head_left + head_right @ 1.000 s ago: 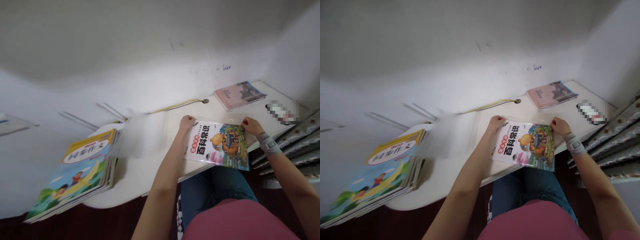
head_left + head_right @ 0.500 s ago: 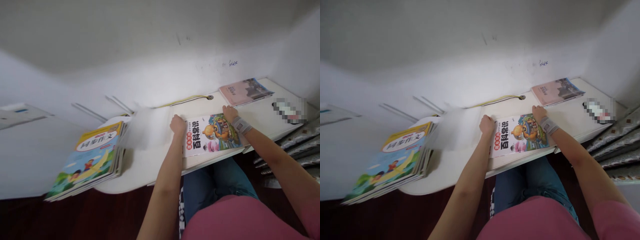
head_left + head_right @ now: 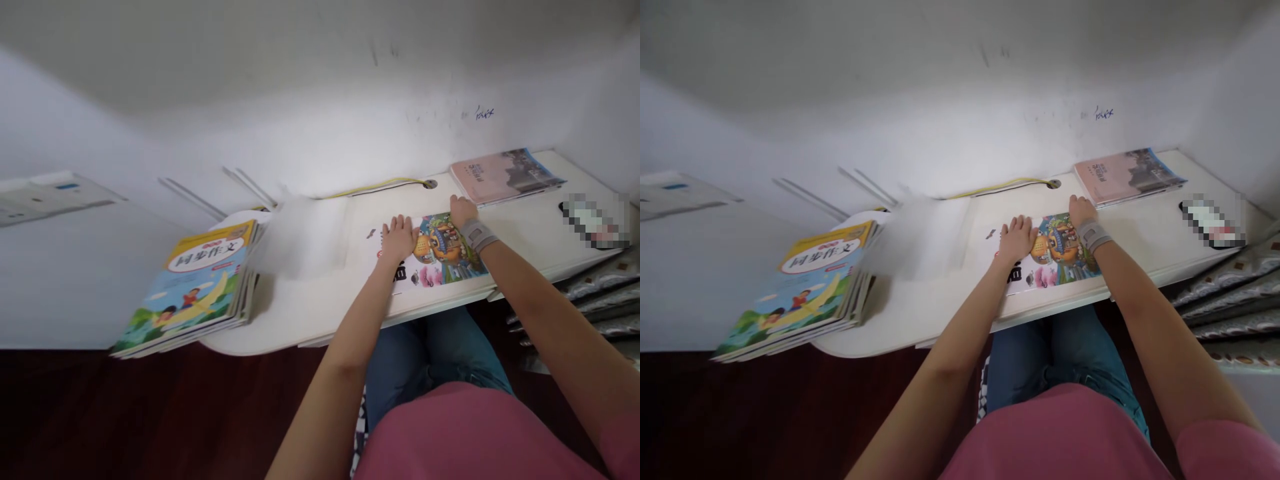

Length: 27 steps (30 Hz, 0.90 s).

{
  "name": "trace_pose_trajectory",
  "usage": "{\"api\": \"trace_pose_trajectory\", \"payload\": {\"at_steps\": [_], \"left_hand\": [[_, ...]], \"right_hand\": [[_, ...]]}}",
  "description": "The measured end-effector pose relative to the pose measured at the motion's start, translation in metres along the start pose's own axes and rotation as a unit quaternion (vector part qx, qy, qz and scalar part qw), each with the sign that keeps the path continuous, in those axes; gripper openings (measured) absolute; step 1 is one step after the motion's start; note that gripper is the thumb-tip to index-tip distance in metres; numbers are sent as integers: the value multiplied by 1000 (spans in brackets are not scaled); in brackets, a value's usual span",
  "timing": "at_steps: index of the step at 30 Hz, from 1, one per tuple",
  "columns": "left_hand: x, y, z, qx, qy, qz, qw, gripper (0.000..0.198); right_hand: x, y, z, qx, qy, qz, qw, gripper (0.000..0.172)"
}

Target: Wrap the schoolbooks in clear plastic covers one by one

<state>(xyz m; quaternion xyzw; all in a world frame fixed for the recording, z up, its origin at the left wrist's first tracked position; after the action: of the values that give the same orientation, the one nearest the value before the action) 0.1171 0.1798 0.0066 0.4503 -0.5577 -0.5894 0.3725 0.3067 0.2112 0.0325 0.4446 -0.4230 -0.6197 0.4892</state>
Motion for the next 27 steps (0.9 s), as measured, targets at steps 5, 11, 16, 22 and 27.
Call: {"api": "trace_pose_trajectory", "payload": {"at_steps": [5, 11, 16, 22, 27], "left_hand": [[-7, -5, -3, -29, 33, 37, 998, 59], [-5, -7, 0, -39, 9, 57, 998, 67], [-4, -5, 3, -18, 14, 57, 998, 62], [5, 3, 30, -6, 100, 29, 995, 57], [13, 3, 54, 3, 144, 26, 989, 57]], "right_hand": [[12, 1, 70, -29, 84, -7, 996, 39], [47, -32, 123, -96, 199, 41, 974, 50], [44, -37, 98, -106, 224, 54, 967, 53], [32, -37, 63, -67, 211, 76, 972, 56], [22, -33, 28, -22, 190, 73, 979, 58]]}}
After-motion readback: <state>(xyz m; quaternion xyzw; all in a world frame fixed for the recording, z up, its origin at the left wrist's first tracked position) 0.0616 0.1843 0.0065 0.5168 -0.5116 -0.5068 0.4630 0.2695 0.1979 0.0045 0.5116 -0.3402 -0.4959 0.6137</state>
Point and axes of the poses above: each hand's wrist, its own x-axis away from the middle knuckle, its own y-axis out of the back of the hand, z = x × y, the point moved 4 cm from there along -x, towards the middle knuckle, and after that the axes turned 8 degrees about -x, right-handed, at the moved point
